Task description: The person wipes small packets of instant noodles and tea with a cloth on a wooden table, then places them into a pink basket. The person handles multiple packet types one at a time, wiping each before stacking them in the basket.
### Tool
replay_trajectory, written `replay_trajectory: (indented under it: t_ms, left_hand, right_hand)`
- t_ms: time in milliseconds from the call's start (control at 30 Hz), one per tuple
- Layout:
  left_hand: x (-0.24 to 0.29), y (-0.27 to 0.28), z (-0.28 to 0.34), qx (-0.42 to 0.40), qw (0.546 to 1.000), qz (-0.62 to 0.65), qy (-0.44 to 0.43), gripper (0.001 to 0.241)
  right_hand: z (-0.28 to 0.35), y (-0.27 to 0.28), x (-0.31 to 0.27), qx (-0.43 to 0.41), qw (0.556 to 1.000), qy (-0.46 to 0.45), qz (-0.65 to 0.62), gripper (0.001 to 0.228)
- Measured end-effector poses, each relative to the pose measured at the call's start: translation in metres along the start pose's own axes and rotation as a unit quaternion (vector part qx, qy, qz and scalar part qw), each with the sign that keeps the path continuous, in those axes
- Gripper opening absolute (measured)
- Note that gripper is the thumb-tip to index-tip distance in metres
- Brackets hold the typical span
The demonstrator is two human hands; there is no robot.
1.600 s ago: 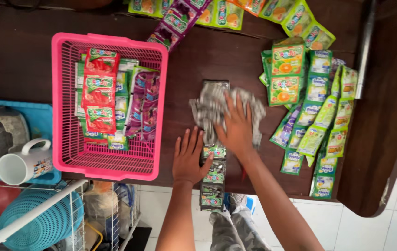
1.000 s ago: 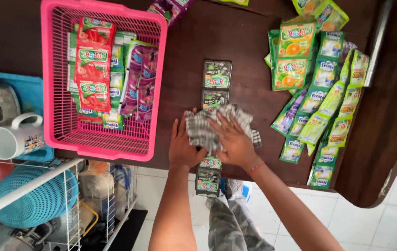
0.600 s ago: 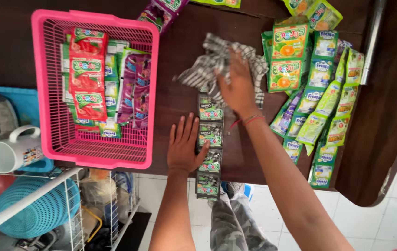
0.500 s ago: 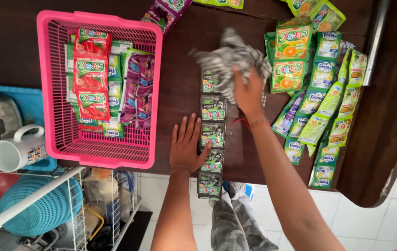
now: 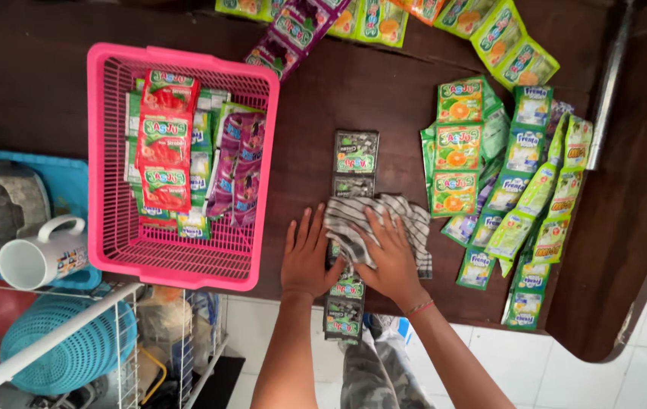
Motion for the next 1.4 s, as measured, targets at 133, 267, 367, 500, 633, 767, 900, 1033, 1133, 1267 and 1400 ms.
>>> replay_trajectory:
  t_ms: [133,267,367,500,633,767,900,1033,1133,1267,1400]
  left_hand:
    - [-0.001,-0.002,0.003,0.009,1.000,-0.017,0.015,0.075]
    - [0.005,0.001,0.005,0.033,0.999,-0.005,0.009,0.077]
    - [0.004,0.002,0.003,0.029,0.999,-0.010,0.012,0.079]
    - [0.003,0.001,0.004,0.031,0.999,-0.009,0.002,0.081]
    - [0.000,-0.008,0.000,-0.056,0.997,-0.049,0.022,0.096]
    - [0.001,-0.001,0.004,-0.028,0.999,-0.026,0.012,0.102]
    - [0.002,0.000,0.002,-0.030,0.999,-0.006,0.013,0.101]
    - [0.002,0.000,0.005,0.017,1.000,-0.004,0.012,0.084]
    - [0.004,0.002,0.002,0.029,1.000,0.000,0.008,0.080]
    - [0.005,0.001,0.007,0.005,1.000,-0.016,0.012,0.081]
    - [0.003,0.000,0.002,0.018,1.000,-0.004,0.014,0.080]
  right_hand:
    - [-0.047,0.004,0.014,0.002,1.000,-0.004,0.026,0.068]
    - [-0.098,0.011,0.041,0.050,0.995,-0.068,0.057,0.067]
    - [-0.108,0.009,0.046,0.035,0.993,-0.105,0.027,0.066]
    - [-0.057,0.001,0.008,0.015,0.995,-0.095,0.002,0.070]
    - [0.028,-0.007,-0.039,0.032,0.986,-0.150,-0.062,0.077]
    - [0.083,-0.025,-0.055,0.025,0.972,-0.208,-0.106,0.074]
    - [0.076,-0.027,-0.044,0.064,0.973,-0.201,-0.093,0.067]
    - [0.037,-0.020,-0.019,0.115,0.966,-0.208,-0.099,0.062]
    - [0.002,-0.010,0.000,0.150,0.966,-0.188,-0.091,0.060]
    - [-0.021,-0.006,0.014,0.181,0.965,-0.169,-0.085,0.053]
    - [-0.025,-0.005,0.022,0.187,0.965,-0.157,-0.100,0.055]
Point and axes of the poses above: each hand's wrist, its own z-axis away from the middle knuckle, its own y-axis out of the back of the hand, x = y × z, the point moved 6 cm from there along -z, towards the middle knuckle, and after that the axes turned 7 degrees about y, right-handed, at the moved point
